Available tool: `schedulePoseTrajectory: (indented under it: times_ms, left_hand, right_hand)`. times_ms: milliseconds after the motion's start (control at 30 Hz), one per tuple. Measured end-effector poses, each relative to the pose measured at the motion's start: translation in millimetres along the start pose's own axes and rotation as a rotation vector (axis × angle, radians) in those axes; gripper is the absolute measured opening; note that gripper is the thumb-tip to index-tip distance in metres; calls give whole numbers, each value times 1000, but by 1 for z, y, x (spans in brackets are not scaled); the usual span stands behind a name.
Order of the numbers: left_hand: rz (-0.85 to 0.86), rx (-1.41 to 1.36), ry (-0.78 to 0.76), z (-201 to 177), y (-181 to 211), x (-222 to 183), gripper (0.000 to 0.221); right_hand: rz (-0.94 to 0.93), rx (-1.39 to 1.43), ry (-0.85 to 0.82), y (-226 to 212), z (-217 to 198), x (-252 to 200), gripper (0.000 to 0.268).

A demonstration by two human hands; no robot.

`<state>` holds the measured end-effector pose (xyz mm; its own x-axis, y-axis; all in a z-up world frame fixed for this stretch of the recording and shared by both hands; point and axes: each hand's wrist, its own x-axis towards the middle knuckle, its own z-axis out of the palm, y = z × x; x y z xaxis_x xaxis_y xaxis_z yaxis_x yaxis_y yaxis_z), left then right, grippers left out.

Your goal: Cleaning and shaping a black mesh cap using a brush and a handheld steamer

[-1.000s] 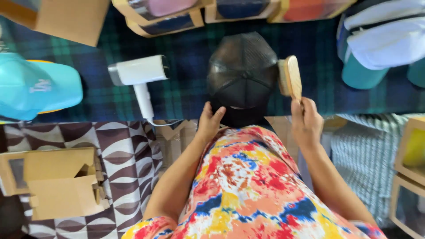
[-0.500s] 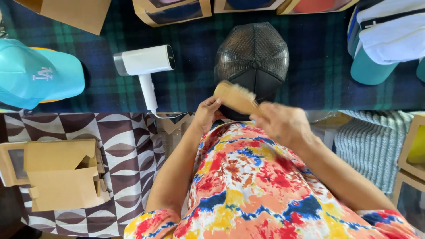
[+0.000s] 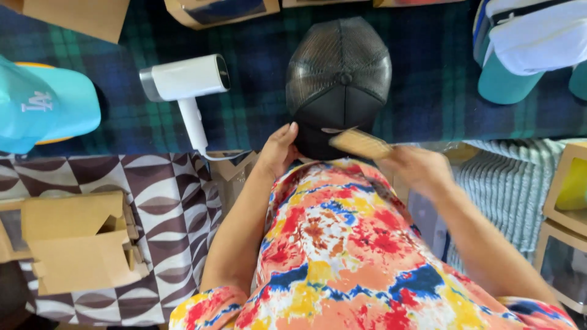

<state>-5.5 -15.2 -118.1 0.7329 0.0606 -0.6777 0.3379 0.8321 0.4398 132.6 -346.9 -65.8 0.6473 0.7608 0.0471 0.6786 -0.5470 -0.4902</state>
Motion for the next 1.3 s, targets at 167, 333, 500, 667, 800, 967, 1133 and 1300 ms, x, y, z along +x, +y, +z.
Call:
schedulePoseTrajectory:
  times_ms: [167, 333, 500, 667, 800, 967, 1133, 1300]
  left_hand:
    - [-35, 18, 23, 12, 18, -18, 35]
    - [-82, -84, -15, -47, -18, 31, 21]
    - [-43, -51, -15, -36, -20, 28, 21]
    - [24, -118, 36, -4, -4, 3, 15]
    - [83, -66, 69, 37, 11, -25, 12]
    - [142, -23, 92, 31, -5, -18, 7]
    - [167, -13, 121, 20, -18, -14, 6]
    - [269, 147, 27, 2, -35, -2, 25]
  right_hand:
    - [507, -140, -224, 18, -53, -44, 42]
    - [-39, 195, -47, -88, 8, 47, 16]
    - [-201, 314, -67, -46, 12, 55, 14]
    - [112, -261, -51, 88, -44, -22, 27]
    - [-57, -267, -34, 27, -26, 17, 24]
    - [-539, 193, 29, 20, 12, 84, 17]
    - [-127, -255, 67, 89, -63, 12, 12]
    - [-221, -123, 148, -36, -72, 49, 18]
